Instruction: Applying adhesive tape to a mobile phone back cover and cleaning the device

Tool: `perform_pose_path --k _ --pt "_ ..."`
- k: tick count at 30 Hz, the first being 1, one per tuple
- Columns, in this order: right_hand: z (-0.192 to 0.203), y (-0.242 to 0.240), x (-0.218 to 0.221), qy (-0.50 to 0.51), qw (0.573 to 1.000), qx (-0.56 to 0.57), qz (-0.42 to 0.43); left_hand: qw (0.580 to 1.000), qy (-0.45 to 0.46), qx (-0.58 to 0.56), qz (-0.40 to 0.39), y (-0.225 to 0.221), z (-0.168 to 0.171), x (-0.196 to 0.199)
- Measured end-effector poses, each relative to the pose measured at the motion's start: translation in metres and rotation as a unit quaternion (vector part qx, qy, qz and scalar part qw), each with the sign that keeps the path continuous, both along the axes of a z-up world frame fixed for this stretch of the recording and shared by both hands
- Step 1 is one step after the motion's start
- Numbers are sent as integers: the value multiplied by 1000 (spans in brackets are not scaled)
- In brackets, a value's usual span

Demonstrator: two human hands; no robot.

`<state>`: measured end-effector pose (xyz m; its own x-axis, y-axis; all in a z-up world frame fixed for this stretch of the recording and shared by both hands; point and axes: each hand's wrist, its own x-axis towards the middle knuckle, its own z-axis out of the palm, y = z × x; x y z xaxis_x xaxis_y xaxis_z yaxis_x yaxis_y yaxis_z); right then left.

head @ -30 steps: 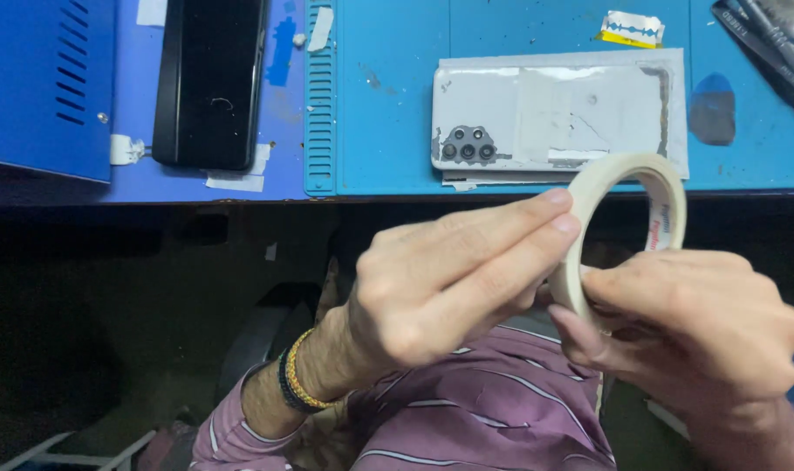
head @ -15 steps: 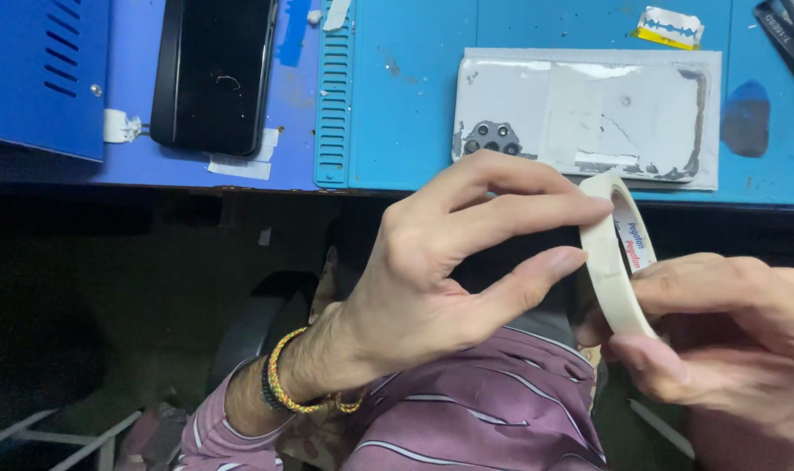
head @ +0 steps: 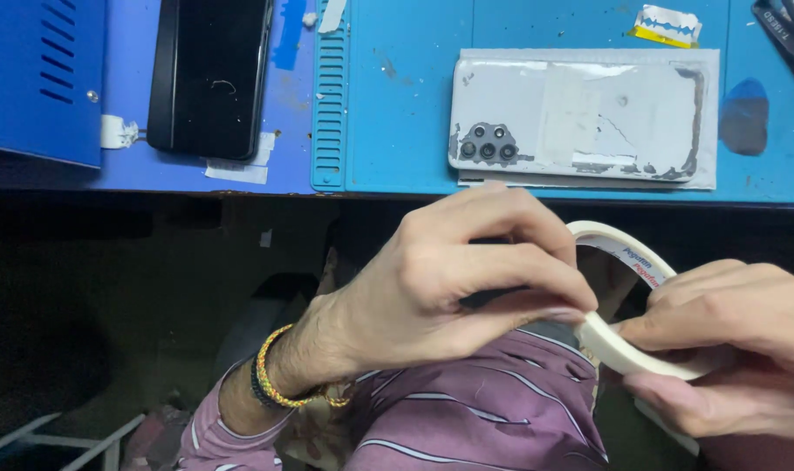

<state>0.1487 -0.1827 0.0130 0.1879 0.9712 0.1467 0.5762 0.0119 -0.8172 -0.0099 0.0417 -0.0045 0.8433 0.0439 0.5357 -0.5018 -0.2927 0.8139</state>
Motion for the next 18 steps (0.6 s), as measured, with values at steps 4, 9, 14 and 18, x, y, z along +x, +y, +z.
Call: perform_pose_path --k 4,9,14,18 --pt "0 -7 0 -8 1000 -6 -19 981 -66 151 101 -7 1 1" --pt "-4 -34 -10 131 915 -304 -230 913 -172 287 235 -18 5 -1" --pt "-24 -47 -26 -268 933 -125 -206 931 -166 250 207 -32 1 -5" --pt "12 3 -59 -283 928 25 -240 937 -142 249 198 -36 6 -12"
